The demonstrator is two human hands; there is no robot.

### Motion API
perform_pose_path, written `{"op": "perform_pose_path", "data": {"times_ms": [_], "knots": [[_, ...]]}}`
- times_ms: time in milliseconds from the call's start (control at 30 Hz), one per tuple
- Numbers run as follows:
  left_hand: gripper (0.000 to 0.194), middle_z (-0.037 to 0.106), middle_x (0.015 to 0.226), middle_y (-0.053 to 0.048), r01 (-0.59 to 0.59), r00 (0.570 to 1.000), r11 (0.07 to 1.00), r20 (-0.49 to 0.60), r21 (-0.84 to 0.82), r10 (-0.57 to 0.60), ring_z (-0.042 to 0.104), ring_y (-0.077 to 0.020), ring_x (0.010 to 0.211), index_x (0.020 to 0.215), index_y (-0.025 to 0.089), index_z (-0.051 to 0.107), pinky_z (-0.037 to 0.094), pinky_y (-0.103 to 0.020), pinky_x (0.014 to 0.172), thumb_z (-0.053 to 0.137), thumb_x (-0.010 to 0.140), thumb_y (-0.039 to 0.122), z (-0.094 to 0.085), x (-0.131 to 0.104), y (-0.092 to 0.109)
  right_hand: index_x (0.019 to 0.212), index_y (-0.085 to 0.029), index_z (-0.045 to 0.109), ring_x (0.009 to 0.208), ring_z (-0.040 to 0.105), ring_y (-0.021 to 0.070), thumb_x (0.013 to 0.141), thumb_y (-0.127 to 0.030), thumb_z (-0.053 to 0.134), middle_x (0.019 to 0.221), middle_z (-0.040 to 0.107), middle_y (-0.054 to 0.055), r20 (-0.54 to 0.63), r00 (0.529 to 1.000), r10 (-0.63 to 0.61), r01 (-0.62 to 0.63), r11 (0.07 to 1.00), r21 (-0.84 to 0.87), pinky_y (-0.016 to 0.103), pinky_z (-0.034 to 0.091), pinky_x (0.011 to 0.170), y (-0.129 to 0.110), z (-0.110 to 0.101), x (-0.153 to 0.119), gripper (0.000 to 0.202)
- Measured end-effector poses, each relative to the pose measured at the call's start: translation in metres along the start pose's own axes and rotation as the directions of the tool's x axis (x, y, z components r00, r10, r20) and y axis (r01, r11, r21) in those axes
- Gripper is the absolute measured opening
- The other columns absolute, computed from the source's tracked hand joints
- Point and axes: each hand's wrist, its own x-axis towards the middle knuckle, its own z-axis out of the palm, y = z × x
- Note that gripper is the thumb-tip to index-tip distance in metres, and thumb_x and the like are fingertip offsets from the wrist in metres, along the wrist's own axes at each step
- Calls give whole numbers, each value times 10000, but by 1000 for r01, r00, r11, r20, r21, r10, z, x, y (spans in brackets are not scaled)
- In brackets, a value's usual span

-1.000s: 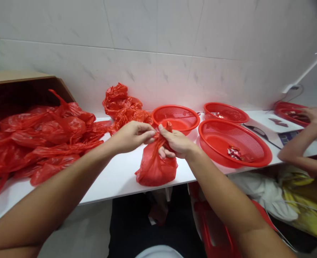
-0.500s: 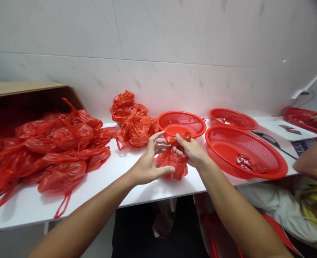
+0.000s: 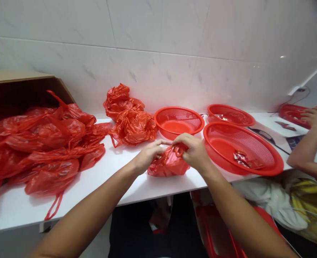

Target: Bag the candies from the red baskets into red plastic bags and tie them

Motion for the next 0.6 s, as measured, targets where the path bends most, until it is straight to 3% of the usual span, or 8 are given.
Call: {"op": "perform_pose_path", "data": {"times_ms": [100,200,300,367,433,500,600], "knots": [[470,701,728,-51,33,999,983,19,-181,-30,662,-194,677,1037,135,731,524,-293,652,717,859,570,3,3,-5,1055,-244,792,888,689,179,928,-17,556,946,741,60,-91,960,-264,241,949,-202,323,582,792,-2,16,-5,351],[429,742,826,-83,24,998,977,56,-211,-12,685,-185,759,908,122,735,556,-289,761,819,811,531,1,5,-6,1118,-271,799,868,686,188,965,-54,589,979,761,68,-124,921,-370,322,900,-294,332,589,771,-2,24,-10,338],[396,759,888,-79,37,989,987,147,-155,-14,703,-193,802,984,156,745,566,-297,782,846,799,490,-3,2,-4,1150,-289,810,854,704,199,991,-121,600,993,766,77,-123,932,-340,281,896,-344,341,605,759,1,25,-16,313],[395,750,882,-63,-17,986,997,161,-80,30,704,-200,820,1059,187,746,571,-310,786,843,801,471,-5,0,-3,1161,-305,814,893,728,214,1009,-176,592,1016,769,80,-101,948,-302,250,903,-349,347,624,773,3,25,-20,299],[413,694,759,-23,-61,985,997,167,43,53,648,-162,680,1138,194,734,545,-280,666,806,833,462,-4,-1,-2,1214,-311,799,938,744,220,1015,-187,585,1053,774,79,-80,951,-298,256,906,-337,348,636,801,4,25,-24,317],[405,581,620,33,-78,983,978,178,194,43,499,-105,506,1188,175,716,427,-226,507,735,893,452,-3,-1,0,1300,-306,759,979,749,215,1019,-164,570,1103,775,81,-75,947,-313,274,906,-323,344,639,838,3,24,-25,367],[315,551,590,39,-148,981,913,172,380,88,437,-86,471,1072,150,747,364,-215,480,627,959,419,-3,-1,8,1436,-283,662,1121,729,214,1042,-142,497,1261,747,96,33,959,-283,280,916,-286,350,627,929,0,17,-19,450]]}}
